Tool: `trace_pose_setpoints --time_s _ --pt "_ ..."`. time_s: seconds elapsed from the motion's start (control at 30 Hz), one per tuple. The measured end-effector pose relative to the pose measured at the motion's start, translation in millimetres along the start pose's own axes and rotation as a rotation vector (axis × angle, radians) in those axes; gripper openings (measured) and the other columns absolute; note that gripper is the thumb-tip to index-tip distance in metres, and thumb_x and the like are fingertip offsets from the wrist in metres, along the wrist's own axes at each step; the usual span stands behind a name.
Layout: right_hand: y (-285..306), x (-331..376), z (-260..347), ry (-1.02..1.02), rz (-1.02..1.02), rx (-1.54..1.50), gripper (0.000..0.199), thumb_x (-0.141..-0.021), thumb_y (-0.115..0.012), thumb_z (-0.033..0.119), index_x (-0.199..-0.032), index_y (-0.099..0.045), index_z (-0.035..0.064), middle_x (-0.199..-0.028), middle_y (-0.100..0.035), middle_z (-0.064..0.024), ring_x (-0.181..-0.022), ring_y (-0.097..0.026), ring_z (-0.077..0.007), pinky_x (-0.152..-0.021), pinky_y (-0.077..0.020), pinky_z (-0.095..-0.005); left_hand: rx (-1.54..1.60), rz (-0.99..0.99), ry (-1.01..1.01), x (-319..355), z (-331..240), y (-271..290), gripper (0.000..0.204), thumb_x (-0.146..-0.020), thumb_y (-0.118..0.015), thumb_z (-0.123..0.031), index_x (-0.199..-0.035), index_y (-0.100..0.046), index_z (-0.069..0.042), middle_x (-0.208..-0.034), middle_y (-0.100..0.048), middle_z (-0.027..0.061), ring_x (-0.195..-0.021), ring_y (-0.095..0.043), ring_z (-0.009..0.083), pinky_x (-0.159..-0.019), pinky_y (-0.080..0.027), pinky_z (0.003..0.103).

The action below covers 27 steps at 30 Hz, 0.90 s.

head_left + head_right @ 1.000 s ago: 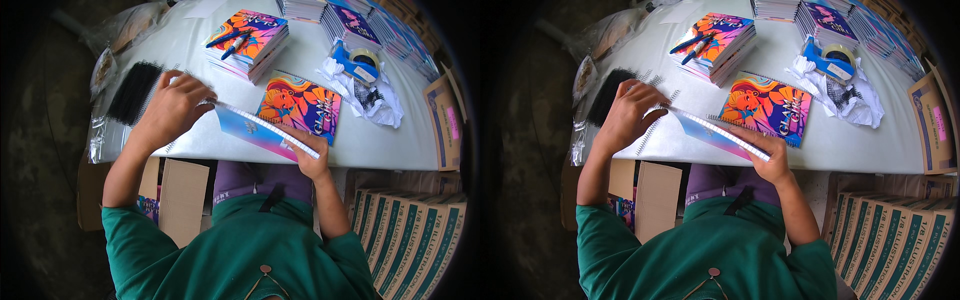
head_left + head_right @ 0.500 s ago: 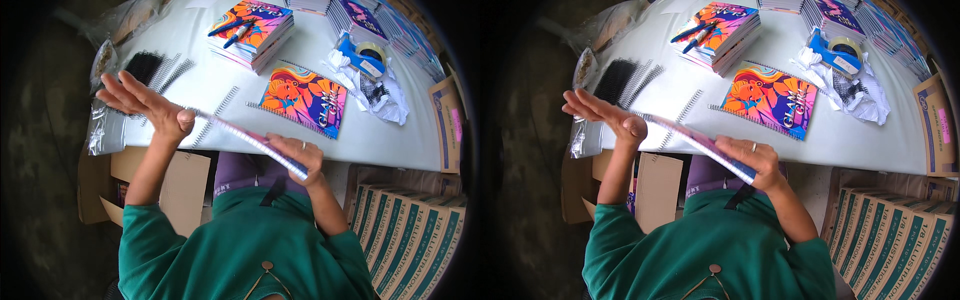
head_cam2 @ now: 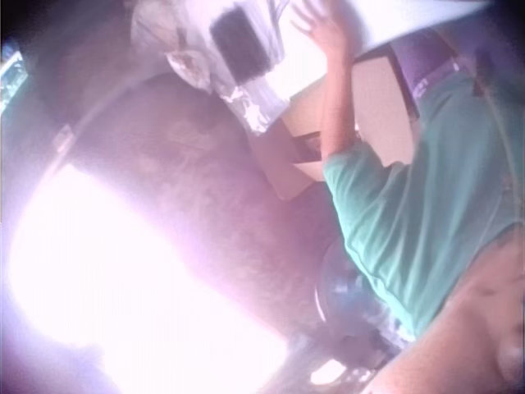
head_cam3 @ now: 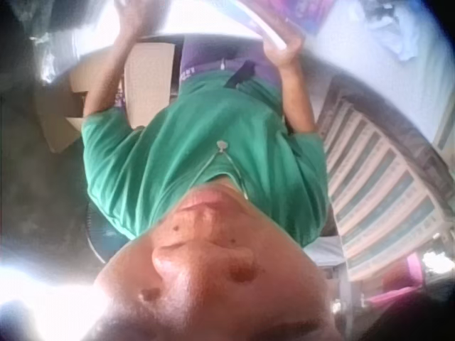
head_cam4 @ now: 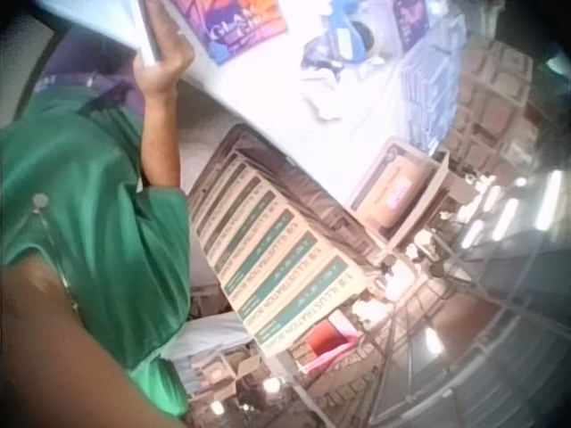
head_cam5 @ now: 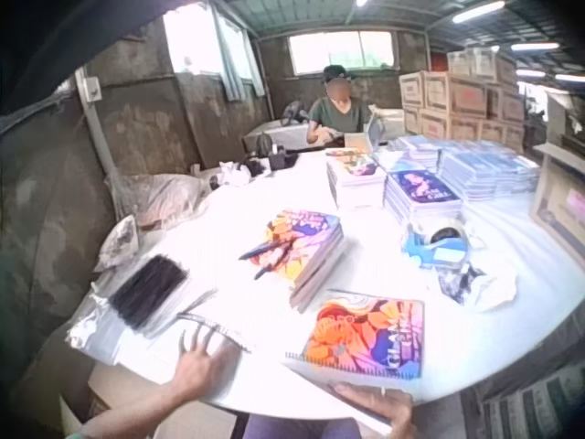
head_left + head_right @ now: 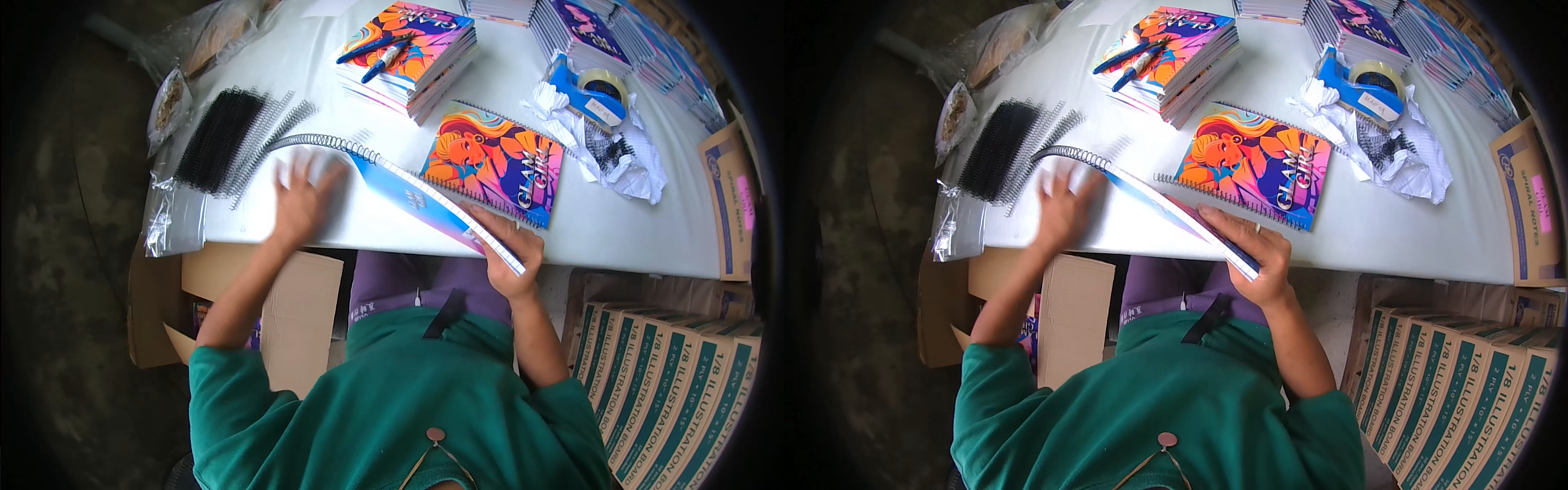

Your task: The person trims the excess plastic binding coil from the edge of a stack of notebooks using side-cutters, then picks up a new notebook and manually threads a spiral binding through the punched holes along the spine.

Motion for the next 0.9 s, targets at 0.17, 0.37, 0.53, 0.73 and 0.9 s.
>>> trace_pose_setpoints --time_s 0.17,0.37,0.53,0.73,0.9 --pt "-2 2 0 -0.008 0.036 -0.041 0.033 -0.075 -0.055 -0.011 -0.107 -0.061 -0.0068 -0.1 -0.066 -0.0211 -0.094 -0.065 -0.0282 -0.082 -0.0511 -0.033 0.662 -0.846 0.579 -20 121 89 0.023 -0.093 -0.046 -0.018 -0.101 -0.062 -0.003 -0.115 -0.052 0.01 -0.101 -0.05 0.0235 -0.091 -0.035 0.04" --pt "-16 -6 18 0.14 0.079 -0.04 0.032 -0.072 -0.062 -0.004 -0.104 -0.065 -0.0025 -0.097 -0.067 -0.0176 -0.089 -0.067 -0.0273 -0.077 -0.0535 -0.0323 0.187 -1.345 0.019 -25 11 191 0.075 -0.092 -0.035 -0.055 -0.134 -0.03 0.007 -0.138 -0.029 0.0241 -0.132 -0.021 0.0357 -0.108 -0.013 0.048" --pt "-11 5 13 0.117 0.01 0.03 0.033 -0.071 -0.064 -0.002 -0.104 -0.064 -0.0035 -0.097 -0.066 -0.0199 -0.09 -0.067 -0.0289 -0.079 -0.0534 -0.0334 0.395 -0.645 -0.528 35 -84 45 0.105 -0.071 -0.035 -0.082 -0.14 -0.024 -0.003 -0.144 -0.019 0.0292 -0.134 -0.012 0.0473 -0.105 0.004 0.061" --pt "-27 -4 30 0.244 0.149 -0.067 0.03 -0.071 -0.065 0.0 -0.101 -0.064 -0.0047 -0.093 -0.067 -0.0192 -0.085 -0.067 -0.029 -0.074 -0.0547 -0.0343 0.616 -1.028 -0.141 -8 -19 68 0.107 -0.077 -0.037 -0.076 -0.141 -0.011 0.005 -0.147 0.003 0.0278 -0.136 -0.003 0.0432 -0.106 -0.011 0.059" --pt "-17 -4 20 0.177 0.096 -0.055 0.027 -0.074 -0.062 -0.003 -0.1 -0.063 -0.0088 -0.094 -0.066 -0.0229 -0.085 -0.067 -0.0314 -0.075 -0.0543 -0.0359 0.286 -0.815 -0.825 31 -101 98 0.098 -0.076 -0.046 -0.072 -0.138 -0.026 0.001 -0.147 -0.019 0.0191 -0.136 -0.013 0.041 -0.109 -0.014 0.054"
Point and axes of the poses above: each hand's wrist, its own x-axis away from the middle knuckle, its own y-axis out of the back of the hand, z = x × y, the point moved 6 cm from there along -x, towards the middle knuckle
